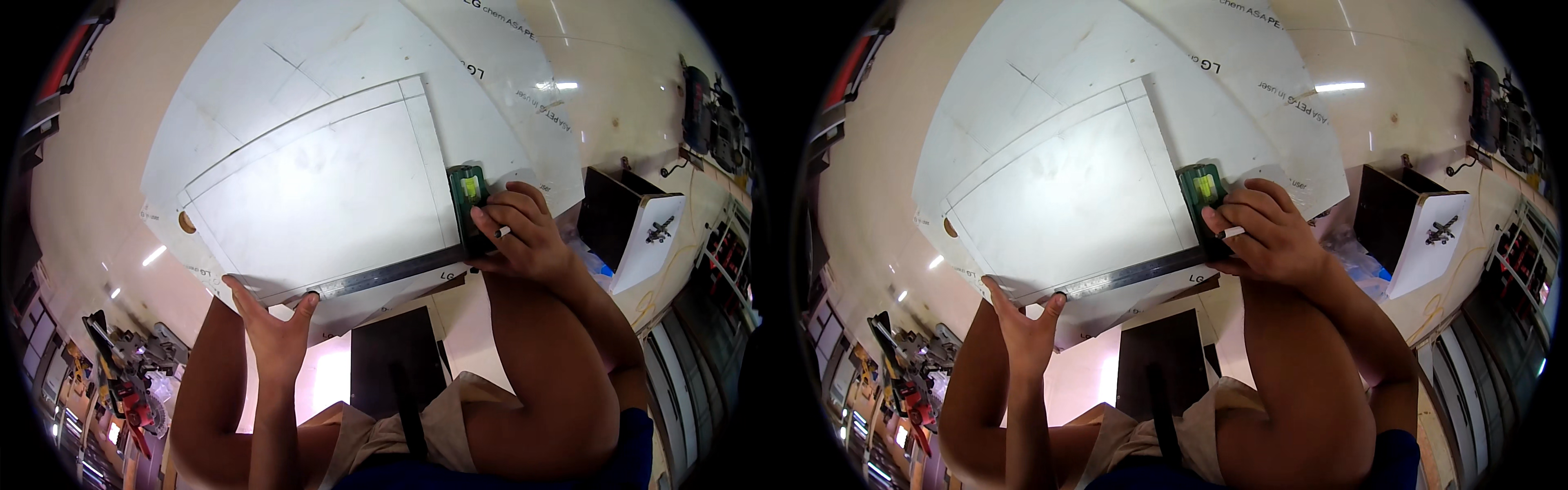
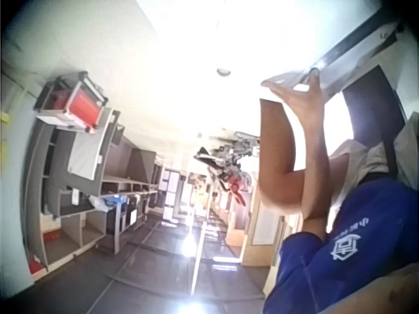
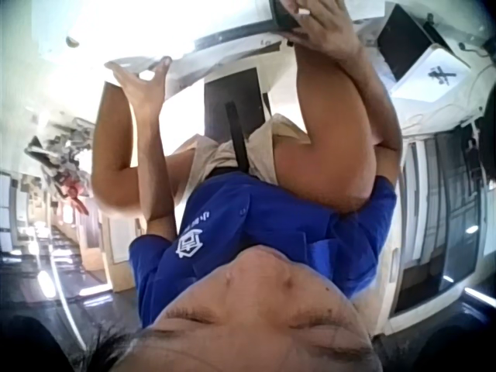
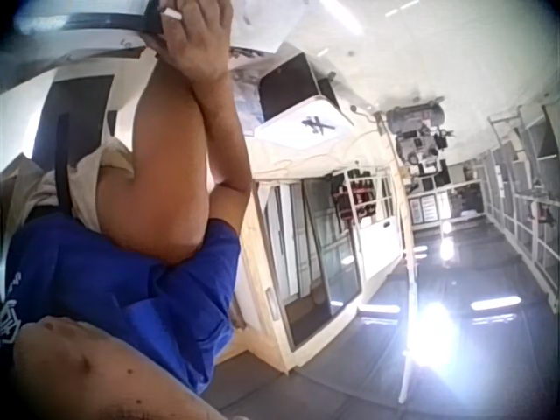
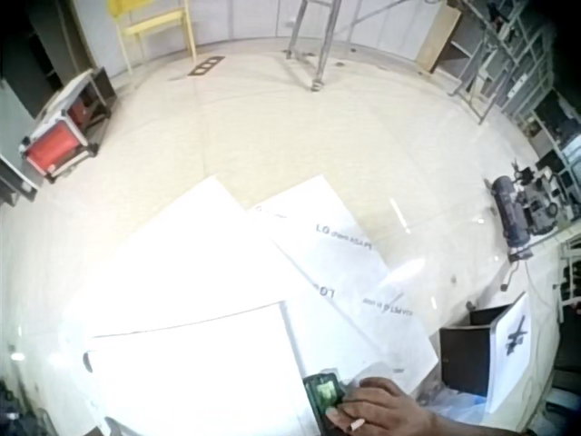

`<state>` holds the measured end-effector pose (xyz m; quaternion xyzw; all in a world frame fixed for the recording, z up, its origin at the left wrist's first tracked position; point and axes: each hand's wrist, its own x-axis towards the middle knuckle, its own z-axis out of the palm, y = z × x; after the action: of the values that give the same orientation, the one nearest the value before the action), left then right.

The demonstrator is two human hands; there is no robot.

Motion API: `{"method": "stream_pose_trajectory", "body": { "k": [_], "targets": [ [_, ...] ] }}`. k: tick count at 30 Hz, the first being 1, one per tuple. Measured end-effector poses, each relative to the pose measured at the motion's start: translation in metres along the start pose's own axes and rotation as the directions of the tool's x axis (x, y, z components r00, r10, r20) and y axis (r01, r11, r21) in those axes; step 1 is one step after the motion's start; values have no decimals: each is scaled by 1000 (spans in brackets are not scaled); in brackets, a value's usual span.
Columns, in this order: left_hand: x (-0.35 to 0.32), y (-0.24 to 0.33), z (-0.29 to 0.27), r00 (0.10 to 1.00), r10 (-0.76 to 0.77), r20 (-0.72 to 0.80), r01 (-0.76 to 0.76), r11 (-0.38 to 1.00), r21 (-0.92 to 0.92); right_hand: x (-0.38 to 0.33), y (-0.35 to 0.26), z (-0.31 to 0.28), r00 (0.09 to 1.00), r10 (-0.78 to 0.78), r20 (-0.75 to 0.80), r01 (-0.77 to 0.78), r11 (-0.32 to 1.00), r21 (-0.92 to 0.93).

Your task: The person marks a white panel with a square and pencil, then selects a drill bit and attaches it to a cordless drill. The person drills a hole into the marked panel.

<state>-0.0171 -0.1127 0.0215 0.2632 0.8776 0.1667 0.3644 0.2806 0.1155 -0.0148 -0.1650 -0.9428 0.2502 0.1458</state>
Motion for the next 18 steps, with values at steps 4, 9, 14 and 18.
{"method": "stream_pose_trajectory", "body": {
  "k": [4,9,14,18],
  "targets": [
    [0,6,-2,999,-30,16,30,999,-10,6,1,-6,999,-23,29,23,1000,3],
    [-4,19,-5,993,115,-36,-102,963,247,4,4,-5,997,-75,3,75,997,34],
    [-14,38,-9,907,409,103,-418,839,348,15,-2,-19,999,-23,42,19,995,93],
    [-9,38,11,886,449,118,-464,845,266,21,1,-26,996,-17,88,11,997,73]
  ]
}}
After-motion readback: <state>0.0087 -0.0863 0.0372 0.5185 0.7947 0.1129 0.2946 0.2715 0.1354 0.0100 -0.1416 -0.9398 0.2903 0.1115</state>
